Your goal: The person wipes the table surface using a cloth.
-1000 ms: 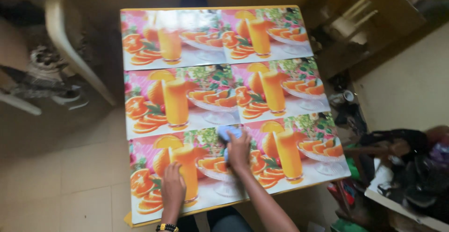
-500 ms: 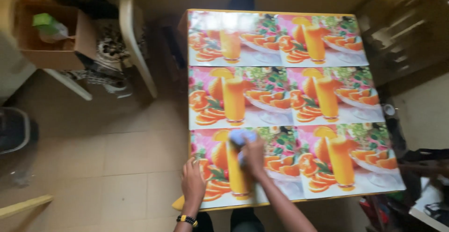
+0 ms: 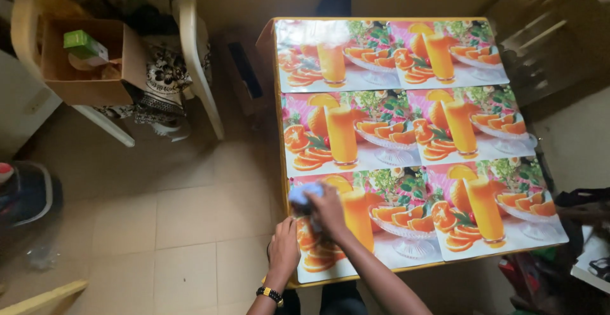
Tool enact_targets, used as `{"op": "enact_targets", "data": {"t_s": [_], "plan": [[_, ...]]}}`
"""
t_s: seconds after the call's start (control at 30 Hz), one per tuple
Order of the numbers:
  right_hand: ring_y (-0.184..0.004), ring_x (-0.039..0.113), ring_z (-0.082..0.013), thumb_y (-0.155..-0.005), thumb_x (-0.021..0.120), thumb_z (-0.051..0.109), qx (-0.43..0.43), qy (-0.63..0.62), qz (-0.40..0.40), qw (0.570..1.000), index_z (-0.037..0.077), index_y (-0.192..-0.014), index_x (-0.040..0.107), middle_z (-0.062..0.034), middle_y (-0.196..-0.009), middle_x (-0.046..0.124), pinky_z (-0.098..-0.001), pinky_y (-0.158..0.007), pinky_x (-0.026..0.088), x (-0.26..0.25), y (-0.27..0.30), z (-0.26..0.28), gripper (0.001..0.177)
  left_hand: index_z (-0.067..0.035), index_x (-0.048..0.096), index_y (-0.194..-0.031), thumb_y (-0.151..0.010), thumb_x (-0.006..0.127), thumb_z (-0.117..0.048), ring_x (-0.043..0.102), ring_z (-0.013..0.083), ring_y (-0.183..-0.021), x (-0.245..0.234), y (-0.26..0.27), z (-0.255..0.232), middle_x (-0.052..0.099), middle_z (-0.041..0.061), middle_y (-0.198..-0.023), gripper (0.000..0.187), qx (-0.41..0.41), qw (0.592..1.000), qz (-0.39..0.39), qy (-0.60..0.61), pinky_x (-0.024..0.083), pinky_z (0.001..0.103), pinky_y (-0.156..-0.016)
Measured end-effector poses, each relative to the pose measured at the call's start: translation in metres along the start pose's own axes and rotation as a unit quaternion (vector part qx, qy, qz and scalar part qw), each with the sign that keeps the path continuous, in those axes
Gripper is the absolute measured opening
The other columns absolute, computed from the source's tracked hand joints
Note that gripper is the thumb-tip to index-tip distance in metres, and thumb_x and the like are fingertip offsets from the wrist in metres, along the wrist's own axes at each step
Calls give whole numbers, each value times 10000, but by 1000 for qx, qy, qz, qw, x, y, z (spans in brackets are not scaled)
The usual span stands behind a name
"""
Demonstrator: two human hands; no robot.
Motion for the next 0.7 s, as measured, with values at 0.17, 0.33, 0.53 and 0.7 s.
{"op": "enact_targets", "data": {"t_s": [0.17,0.33,0.53,0.7], "plan": [[-1187,513,-431,-682,802,104,147,47,-3,988,230,-1234,722,-199,-1385,520,-505,-963,469,-34,-28,9,571,15,512,-1393,-892,523,0,521,325,-1276,0,7,12,521,170,-1469,502,37,998,-24,51,486,434,-999],[-1207,525,-424,-637,755,39,-15,20,86,996,246,-1231,749,-201,-1385,533,-495,-986,472,-25,28,43,629,37,506,-1337,-876,558,-22,526,349,-1281,2,14,20,573,187,-1351,468,7,997,-77,15,458,448,-1030],[-1233,516,-405,-778,699,69,216,26,-29,976,186,-1226,745,-204,-1365,549,-489,-1056,461,-71,52,-19,465,-2,527,-1295,-866,569,-1,554,335,-1244,-17,26,20,617,160,-1312,431,18,996,-61,69,466,465,-983],[-1222,502,-437,-753,714,85,203,102,-54,972,213,-1231,744,-236,-1356,556,-539,-987,462,-58,54,0,496,-4,505,-1339,-851,516,34,598,389,-1155,3,42,23,645,209,-1199,490,13,987,6,162,497,477,-951]]}}
Point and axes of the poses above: each hand's wrist, its own y-axis away from the middle knuckle, its own x-axis out of the palm, z = x × y, the point moved 2 cm from there along -y, towards the middle knuckle
